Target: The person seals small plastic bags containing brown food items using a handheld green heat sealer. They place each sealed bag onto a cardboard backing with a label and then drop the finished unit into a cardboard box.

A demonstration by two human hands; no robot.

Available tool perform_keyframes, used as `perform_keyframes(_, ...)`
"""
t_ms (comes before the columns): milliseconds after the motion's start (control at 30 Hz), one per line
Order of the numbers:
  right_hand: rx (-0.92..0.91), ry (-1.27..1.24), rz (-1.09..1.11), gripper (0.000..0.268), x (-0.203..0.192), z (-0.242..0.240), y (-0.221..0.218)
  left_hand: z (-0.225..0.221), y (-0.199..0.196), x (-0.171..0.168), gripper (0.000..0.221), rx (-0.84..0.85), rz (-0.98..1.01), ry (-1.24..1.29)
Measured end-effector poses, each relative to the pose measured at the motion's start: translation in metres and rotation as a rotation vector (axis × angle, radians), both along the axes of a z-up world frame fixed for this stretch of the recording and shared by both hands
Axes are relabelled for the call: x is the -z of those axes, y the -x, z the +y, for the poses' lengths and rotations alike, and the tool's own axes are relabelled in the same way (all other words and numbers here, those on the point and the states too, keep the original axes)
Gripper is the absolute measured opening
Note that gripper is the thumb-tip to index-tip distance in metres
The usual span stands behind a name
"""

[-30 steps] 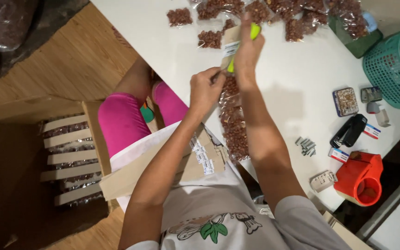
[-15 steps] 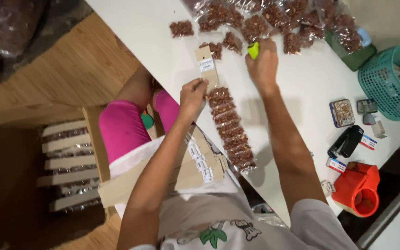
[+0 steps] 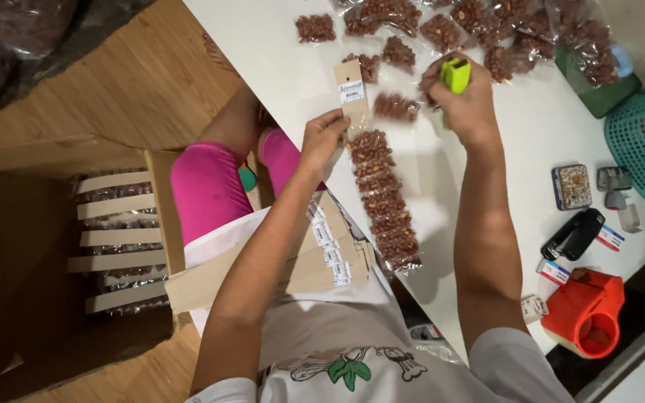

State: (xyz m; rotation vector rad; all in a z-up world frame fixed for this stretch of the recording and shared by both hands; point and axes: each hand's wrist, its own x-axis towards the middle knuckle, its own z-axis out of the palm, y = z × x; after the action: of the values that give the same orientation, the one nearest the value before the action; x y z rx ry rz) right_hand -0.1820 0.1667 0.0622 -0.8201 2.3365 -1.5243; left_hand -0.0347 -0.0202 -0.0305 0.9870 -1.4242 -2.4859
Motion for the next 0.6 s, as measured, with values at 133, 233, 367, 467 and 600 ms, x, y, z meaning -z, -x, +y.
perform_keyframes(133, -0.117, -0.062, -0.472, 0.011, -0.012, -0.019, -0.016, 0.003, 0.000, -0.006, 0.053, 0.006, 0.167, -0.021)
perform_keyframes(233, -0.043, -0.100, -0.479, 0.008, -0.003, -0.032, -0.020, 0.005, -0.007, -0.017, 0.033, 0.045, 0.252, 0.131)
perform_keyframes(367, -0.035, -0.067, -0.489, 0.010, -0.002, -0.035, -0.020, 0.013, -0.003, -0.034, 0.027, -0.020, 0.133, 0.219)
perform_keyframes(467, -0.039, -0.124, -0.473, 0.007, -0.016, -0.036, -0.022, 0.015, 0.000, -0.041, 0.027, -0.015, 0.052, 0.285)
perform_keyframes(600, 0.362, 0.203, -0.470, 0.027, -0.023, -0.048, -0.020, 0.022, -0.002, -0.047, 0.030, 0.019, 0.087, 0.377)
